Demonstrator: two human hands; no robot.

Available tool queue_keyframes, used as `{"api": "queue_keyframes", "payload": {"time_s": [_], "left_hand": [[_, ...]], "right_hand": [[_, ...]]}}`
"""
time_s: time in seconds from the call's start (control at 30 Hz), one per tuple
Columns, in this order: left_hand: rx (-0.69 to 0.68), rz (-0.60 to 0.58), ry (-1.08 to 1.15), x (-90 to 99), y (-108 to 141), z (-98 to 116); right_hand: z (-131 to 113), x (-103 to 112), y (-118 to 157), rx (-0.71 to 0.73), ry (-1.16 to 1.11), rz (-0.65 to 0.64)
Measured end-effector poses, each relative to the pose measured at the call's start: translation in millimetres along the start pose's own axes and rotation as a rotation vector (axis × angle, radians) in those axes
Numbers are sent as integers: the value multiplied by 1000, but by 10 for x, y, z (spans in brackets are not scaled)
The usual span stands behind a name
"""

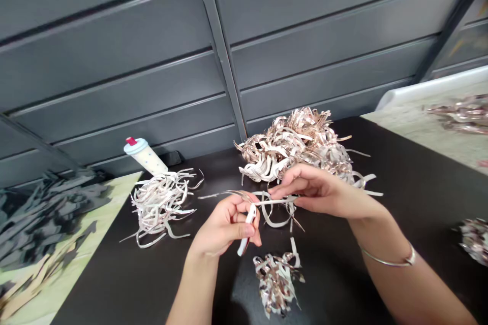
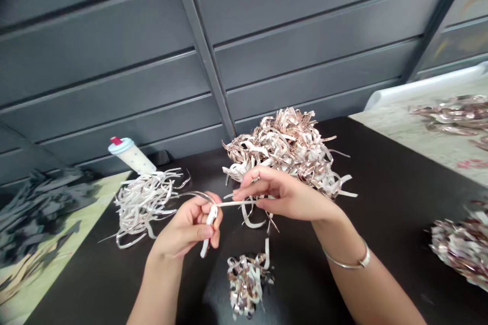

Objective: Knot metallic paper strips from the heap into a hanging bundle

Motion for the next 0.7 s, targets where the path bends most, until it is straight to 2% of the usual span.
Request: {"api": "queue_keyframes", "payload": {"time_s": [0.13, 0.2, 0.3, 0.37, 0.43, 0.5, 0.6, 0.7], "left_hand": [[102, -138, -79, -58, 62, -101], [120, -156, -157, -72, 75, -111], [67, -33, -403, 18, 41, -21], [2, 61, -687, 72, 22, 112], [-55, 96, -970, 42, 12, 241], [-83, 76, -1142, -39, 4, 295], [-74, 18, -1229, -131, 4, 273], [-42, 5, -1236, -140, 18, 246]], "right_hand": [[-4, 167, 14, 32, -199, 22], [-10, 289, 2, 64, -324, 82], [-23, 499, 27, 140, -444, 286], [-77, 527, 81, 207, -389, 430], [-175, 359, 92, 249, -178, 493], [-245, 49, 30, 251, 142, 490], [-196, -280, -103, 191, 495, 521], [-67, -352, -220, 112, 554, 504]]}}
Point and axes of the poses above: each hand's wrist, its own y-axis away from the middle knuckle, its own x-axis out of the back of the hand, z = x × y, the point moved 10 cm from there along -y, towards the middle knuckle, and after that the axes turned 15 degrees about -x, right-handed, at the moved point
